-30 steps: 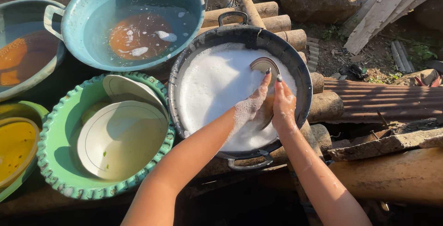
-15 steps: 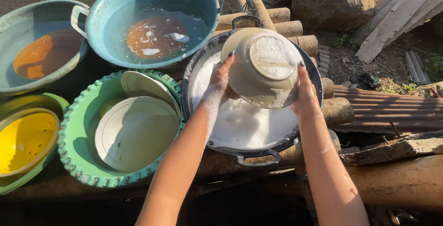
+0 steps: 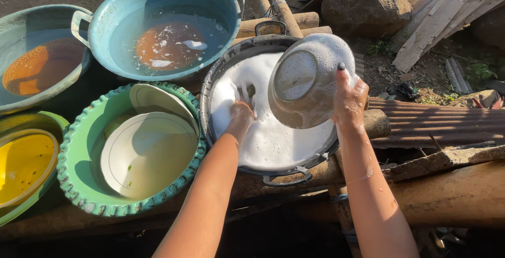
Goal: The person washes several plates, a bowl, and a cup by hand using a sponge and soapy water, then rinses them in a separate basin.
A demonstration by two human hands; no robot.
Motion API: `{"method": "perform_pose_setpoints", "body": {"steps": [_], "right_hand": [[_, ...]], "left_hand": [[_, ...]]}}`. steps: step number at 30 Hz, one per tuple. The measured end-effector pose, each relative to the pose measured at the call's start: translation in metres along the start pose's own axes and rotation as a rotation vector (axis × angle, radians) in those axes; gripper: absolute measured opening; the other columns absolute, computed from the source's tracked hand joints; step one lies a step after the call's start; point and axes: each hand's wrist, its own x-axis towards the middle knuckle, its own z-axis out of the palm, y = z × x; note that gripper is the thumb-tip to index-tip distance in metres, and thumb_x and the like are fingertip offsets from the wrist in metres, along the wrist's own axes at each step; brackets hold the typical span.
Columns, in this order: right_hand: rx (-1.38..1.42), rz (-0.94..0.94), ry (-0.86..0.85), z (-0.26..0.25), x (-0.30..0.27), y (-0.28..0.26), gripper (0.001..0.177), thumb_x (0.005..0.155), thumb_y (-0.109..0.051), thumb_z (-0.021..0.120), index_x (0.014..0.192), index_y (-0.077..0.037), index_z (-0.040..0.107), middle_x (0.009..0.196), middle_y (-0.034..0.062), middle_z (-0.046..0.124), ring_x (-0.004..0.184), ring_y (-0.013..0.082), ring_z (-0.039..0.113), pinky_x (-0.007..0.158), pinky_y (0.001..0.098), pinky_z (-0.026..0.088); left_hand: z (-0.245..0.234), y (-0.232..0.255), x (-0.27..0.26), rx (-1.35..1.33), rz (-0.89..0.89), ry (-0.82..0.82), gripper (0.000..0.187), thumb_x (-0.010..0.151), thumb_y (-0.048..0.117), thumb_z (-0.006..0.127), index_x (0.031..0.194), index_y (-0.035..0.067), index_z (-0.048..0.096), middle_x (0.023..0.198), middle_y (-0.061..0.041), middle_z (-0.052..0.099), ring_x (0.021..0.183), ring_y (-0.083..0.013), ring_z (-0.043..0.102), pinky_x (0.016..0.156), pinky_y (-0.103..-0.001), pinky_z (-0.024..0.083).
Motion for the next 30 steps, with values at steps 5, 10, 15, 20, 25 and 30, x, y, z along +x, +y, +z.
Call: {"method": "perform_pose_setpoints", "body": {"steps": [5,10,15,20,25,30], "right_hand": [[-0.036,-0.064,0.028,-0.010,0.006,0.030,0.035,0.102,-0.032,0.066,0.102,0.003,0.070,0.087,0.0031,0.064,0.078,0.0117,0.054,0.067,0.0315,0.047],[-0.026,-0.164,0.008,0.012,0.008,0.028,0.033,0.102,-0.029,0.062,0.115,0.001,0.068,0.098,0.0040,0.069,0.087,0.0117,0.059,0.075,0.0296,0.051],[0.334,-0.117,-0.200,0.041,0.002,0.030,0.030,0.099,-0.021,0.064,0.121,-0.001,0.059,0.110,0.0064,0.068,0.098,0.0169,0.067,0.083,0.0345,0.057],[0.352,-0.104,-0.322,0.033,-0.005,0.030,0.028,0.102,-0.015,0.062,0.124,0.003,0.067,0.115,0.0096,0.069,0.103,0.0170,0.064,0.093,0.0339,0.054],[0.487,-0.092,-0.277,0.018,0.005,0.023,0.029,0.100,-0.015,0.055,0.121,0.001,0.066,0.111,0.0093,0.067,0.100,0.0200,0.065,0.091,0.0377,0.057],[0.859,0.138,0.047,0.041,0.029,0.031,0.022,0.095,-0.015,0.056,0.110,-0.003,0.066,0.101,0.0100,0.067,0.092,0.0271,0.067,0.082,0.0451,0.060]], "left_hand": [[-0.040,0.022,-0.015,-0.732,-0.049,-0.065,0.052,0.095,0.034,0.064,0.138,0.009,0.048,0.120,-0.010,0.063,0.111,-0.0227,0.064,0.096,-0.041,0.051],[-0.210,0.138,-0.063,-1.212,0.215,0.071,0.051,0.092,0.033,0.070,0.134,0.011,0.052,0.118,-0.011,0.067,0.107,-0.0213,0.069,0.092,-0.038,0.057],[-0.239,0.238,-0.130,-0.409,0.648,0.695,0.035,0.091,0.041,0.068,0.110,0.012,0.073,0.112,-0.014,0.071,0.115,-0.0383,0.064,0.116,-0.054,0.039],[-0.267,0.226,-0.036,-0.224,0.129,0.490,0.042,0.088,0.049,0.063,0.103,0.013,0.077,0.102,-0.012,0.074,0.102,-0.0291,0.068,0.083,-0.044,0.058],[-0.243,0.135,-0.009,-0.583,0.072,0.441,0.039,0.094,0.045,0.062,0.105,0.012,0.078,0.095,-0.016,0.074,0.088,-0.0340,0.072,0.080,-0.046,0.055],[-0.173,0.150,-0.121,-0.415,0.362,0.816,0.064,0.086,0.036,0.074,0.131,-0.009,0.069,0.104,-0.027,0.065,0.101,-0.0426,0.060,0.091,-0.052,0.048]]}}
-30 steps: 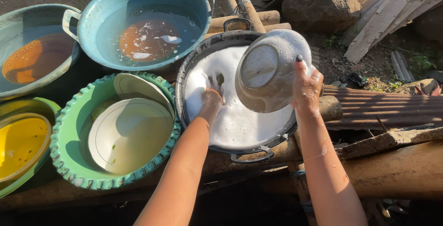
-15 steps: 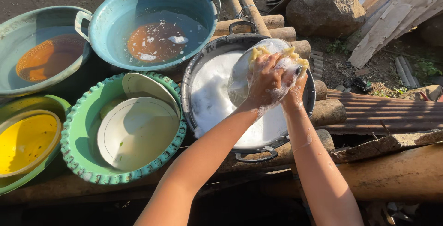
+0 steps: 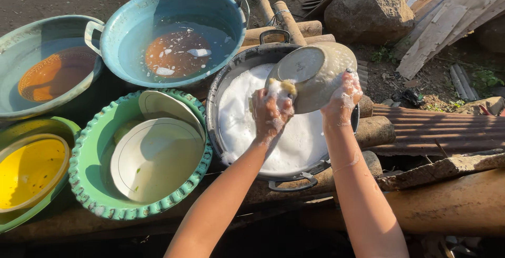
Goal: The person washes several plates, a bowl, and a cup by hand using a sponge and soapy water, then rinses them in a separate basin.
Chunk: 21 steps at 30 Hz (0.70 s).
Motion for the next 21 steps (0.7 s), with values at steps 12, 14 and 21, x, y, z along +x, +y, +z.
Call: {"method": "perform_pose_setpoints", "body": {"steps": [12,14,21], "right_hand": [[-0.480,-0.030,-0.378,0.034,-0.057,-0.015,0.030,0.102,-0.013,0.057,0.126,0.002,0.068,0.112,0.0090,0.072,0.098,0.0163,0.068,0.087,0.0309,0.057],[-0.483,-0.033,-0.367,0.032,-0.056,-0.021,0.029,0.103,-0.013,0.057,0.125,0.003,0.068,0.113,0.0090,0.073,0.099,0.0158,0.068,0.088,0.0307,0.057],[-0.371,-0.104,-0.213,0.025,-0.039,-0.028,0.026,0.103,-0.013,0.054,0.120,0.001,0.069,0.107,0.0088,0.073,0.093,0.0176,0.070,0.086,0.0343,0.060]], "left_hand": [[0.035,0.030,0.153,0.107,-0.185,-0.281,0.028,0.084,0.034,0.067,0.098,0.012,0.079,0.112,-0.013,0.076,0.104,-0.0360,0.073,0.087,-0.048,0.059],[0.046,-0.019,0.160,0.008,-0.427,-0.298,0.036,0.089,0.039,0.068,0.100,0.006,0.077,0.106,-0.019,0.075,0.099,-0.0382,0.072,0.085,-0.047,0.057],[0.084,-0.154,0.049,-0.080,-0.321,-0.231,0.034,0.098,0.027,0.053,0.116,0.003,0.070,0.112,-0.021,0.072,0.103,-0.0339,0.071,0.087,-0.041,0.056]]}}
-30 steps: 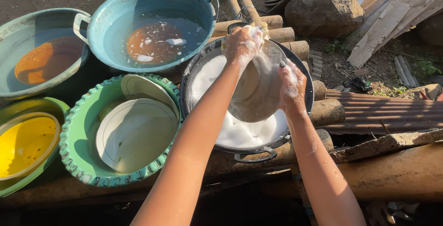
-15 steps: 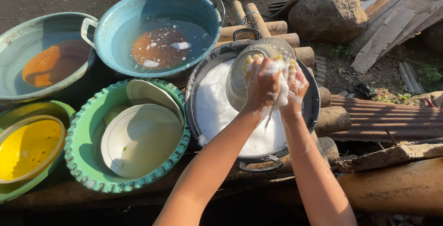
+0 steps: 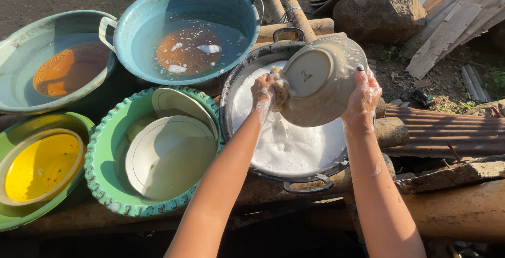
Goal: The person washes several plates, a bowl, and a cup by hand using a sponge and soapy water, then rinses them in a separate basin.
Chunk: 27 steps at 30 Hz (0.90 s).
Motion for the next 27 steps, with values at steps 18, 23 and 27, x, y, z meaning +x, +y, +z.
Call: {"method": "perform_pose_setpoints", "body": {"steps": [18,23,27], "right_hand": [[0.013,-0.308,-0.182,0.099,0.026,0.003,0.021,0.107,-0.012,0.060,0.114,0.003,0.072,0.102,0.0086,0.075,0.090,0.0140,0.068,0.085,0.0319,0.059],[0.064,-0.316,-0.258,0.151,0.035,0.027,0.018,0.105,-0.009,0.068,0.118,0.004,0.069,0.105,0.0096,0.073,0.092,0.0143,0.067,0.086,0.0320,0.059],[-0.053,-0.470,-0.484,0.205,0.043,0.055,0.032,0.106,-0.001,0.071,0.137,0.005,0.066,0.118,0.0083,0.071,0.105,0.0132,0.064,0.099,0.0284,0.055]], "left_hand": [[-0.216,0.078,-0.063,-0.414,-0.294,-0.649,0.056,0.085,-0.015,0.058,0.136,0.008,0.061,0.140,-0.007,0.062,0.123,-0.0192,0.064,0.108,-0.035,0.053],[-0.267,0.051,-0.056,-0.359,-0.113,-0.454,0.044,0.088,-0.002,0.072,0.132,0.004,0.065,0.131,-0.013,0.070,0.121,-0.0206,0.068,0.108,-0.034,0.054],[-0.331,0.055,-0.072,-0.193,-0.004,-0.341,0.040,0.088,0.008,0.076,0.127,0.005,0.067,0.122,-0.012,0.076,0.113,-0.0199,0.073,0.101,-0.031,0.057]]}}
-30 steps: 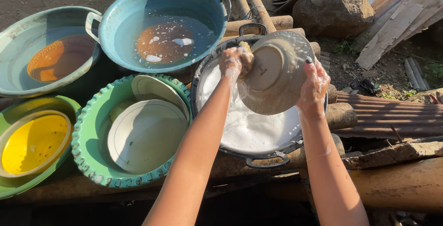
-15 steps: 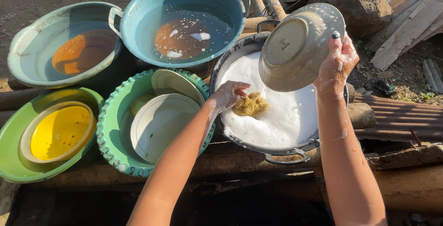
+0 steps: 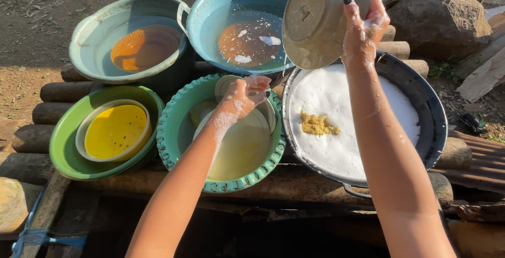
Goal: The person washes several plates, a bowl, and a cup by hand using a sponge and soapy water, then rinses them in a separate basin.
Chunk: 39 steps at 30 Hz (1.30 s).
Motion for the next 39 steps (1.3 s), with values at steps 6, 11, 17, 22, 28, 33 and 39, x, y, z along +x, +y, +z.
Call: {"method": "perform_pose_setpoints", "body": {"steps": [6,11,17,22,28,33,39], "right_hand": [[-0.548,-0.129,-0.370,0.087,0.010,0.054,0.043,0.094,-0.005,0.078,0.135,-0.008,0.066,0.114,0.0130,0.078,0.102,0.0215,0.073,0.090,0.0349,0.059],[-0.895,-0.184,-0.690,0.123,-0.011,0.077,0.035,0.093,-0.016,0.079,0.127,-0.017,0.071,0.100,0.0156,0.077,0.091,0.0359,0.072,0.082,0.0448,0.056],[-1.116,-0.150,-0.878,0.124,-0.029,0.095,0.031,0.089,-0.024,0.078,0.120,-0.021,0.075,0.094,0.0145,0.074,0.090,0.0373,0.066,0.086,0.0465,0.049],[-1.012,0.086,-0.868,0.109,-0.042,0.088,0.031,0.091,-0.021,0.075,0.121,-0.017,0.073,0.098,0.0116,0.076,0.097,0.0312,0.069,0.095,0.0476,0.046],[-0.994,0.169,-0.865,0.037,-0.050,0.034,0.033,0.094,-0.013,0.069,0.127,-0.013,0.071,0.109,0.0126,0.076,0.104,0.0306,0.068,0.096,0.0470,0.052],[-0.914,0.600,-1.148,-0.052,-0.077,0.007,0.062,0.080,-0.016,0.073,0.140,-0.015,0.057,0.130,0.0090,0.069,0.109,0.0234,0.069,0.099,0.0423,0.054],[-0.829,0.768,-1.253,-0.083,-0.145,0.014,0.103,0.063,-0.026,0.094,0.153,-0.017,0.044,0.140,0.0098,0.059,0.103,0.0250,0.069,0.098,0.0407,0.055]], "left_hand": [[-0.051,0.046,-0.055,0.649,-0.260,-0.048,0.053,0.082,0.021,0.079,0.133,0.021,0.066,0.127,0.001,0.066,0.127,-0.0228,0.055,0.111,-0.072,0.022],[-0.059,0.041,-0.089,0.762,-0.125,0.014,0.044,0.081,0.023,0.079,0.123,0.019,0.069,0.123,0.005,0.066,0.127,-0.0186,0.054,0.108,-0.080,0.018],[-0.036,0.028,-0.082,0.800,0.044,0.022,0.035,0.083,0.020,0.077,0.117,0.017,0.072,0.111,0.004,0.066,0.117,-0.0181,0.057,0.108,-0.073,0.028],[0.023,0.022,-0.050,0.780,0.158,-0.066,0.023,0.089,0.018,0.073,0.111,0.015,0.074,0.106,-0.001,0.066,0.115,-0.0226,0.058,0.100,-0.057,0.039],[0.117,0.004,0.015,0.943,-0.016,-0.521,0.011,0.083,0.020,0.069,0.090,0.020,0.077,0.122,-0.006,0.059,0.125,-0.0294,0.044,0.096,-0.052,0.035],[0.149,-0.025,0.026,1.051,0.119,-0.392,0.019,0.089,0.026,0.068,0.097,0.012,0.078,0.104,-0.006,0.072,0.124,-0.0298,0.049,0.101,-0.049,0.037],[0.164,-0.020,0.026,1.005,0.158,-0.315,0.018,0.089,0.013,0.065,0.099,0.017,0.079,0.098,-0.006,0.075,0.114,-0.0321,0.058,0.098,-0.054,0.038]]}}
